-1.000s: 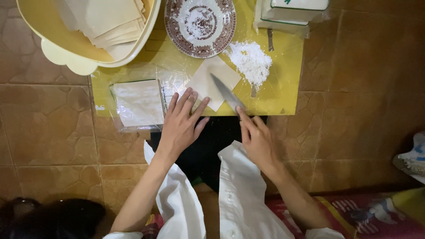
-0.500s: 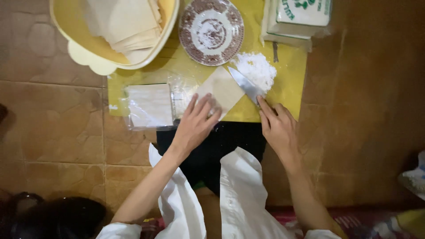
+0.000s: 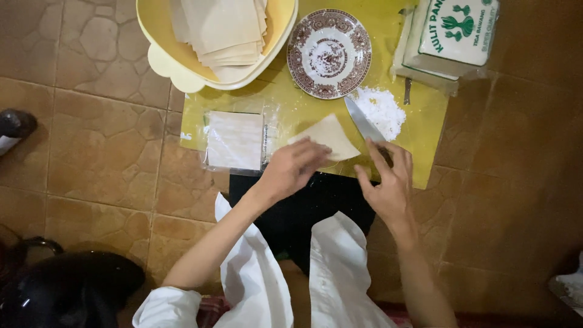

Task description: Cutting a stack of thin dough wrappers into smaller pieces using a knife.

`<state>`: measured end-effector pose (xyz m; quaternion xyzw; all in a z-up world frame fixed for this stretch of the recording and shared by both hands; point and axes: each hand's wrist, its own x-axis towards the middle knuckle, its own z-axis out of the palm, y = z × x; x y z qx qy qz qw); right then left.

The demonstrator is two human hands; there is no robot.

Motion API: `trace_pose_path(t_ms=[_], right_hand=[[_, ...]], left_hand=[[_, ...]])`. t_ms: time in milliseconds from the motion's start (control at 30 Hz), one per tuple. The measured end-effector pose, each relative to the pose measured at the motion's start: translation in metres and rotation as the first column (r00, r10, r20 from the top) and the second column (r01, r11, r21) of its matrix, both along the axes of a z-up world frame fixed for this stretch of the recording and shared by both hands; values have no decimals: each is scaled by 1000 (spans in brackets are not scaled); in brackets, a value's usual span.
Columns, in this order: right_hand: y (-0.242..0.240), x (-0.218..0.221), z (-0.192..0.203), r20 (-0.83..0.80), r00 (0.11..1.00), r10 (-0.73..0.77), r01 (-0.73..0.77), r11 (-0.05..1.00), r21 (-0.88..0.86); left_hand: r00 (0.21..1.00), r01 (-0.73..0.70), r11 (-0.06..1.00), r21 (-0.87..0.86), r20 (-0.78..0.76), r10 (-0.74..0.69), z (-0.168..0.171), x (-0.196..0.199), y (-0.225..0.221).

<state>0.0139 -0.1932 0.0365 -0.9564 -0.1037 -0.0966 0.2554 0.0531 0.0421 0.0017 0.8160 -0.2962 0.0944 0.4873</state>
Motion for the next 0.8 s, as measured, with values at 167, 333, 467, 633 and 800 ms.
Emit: trace_pose_path(t_ms=[167, 333, 467, 633, 800], right_hand=[[27, 22, 36, -254, 965, 60, 43, 924, 381], [33, 43, -1, -523, 780, 342, 428, 318, 846], [36, 53, -3, -536, 814, 225, 501, 198, 843], [44, 56, 14, -580, 803, 134, 434, 535, 725], [69, 94, 27, -537, 834, 126, 334, 660, 673]], left_hand=[[823, -216, 931, -294, -568, 11, 30, 21, 12], [681, -356, 826, -437, -727, -91, 24, 31, 15], [664, -354, 815, -460, -737, -128, 55, 24, 19], [546, -414, 832, -368, -832, -96, 58, 8, 22], [630, -496, 822, -279, -767, 120, 65, 18, 52]])
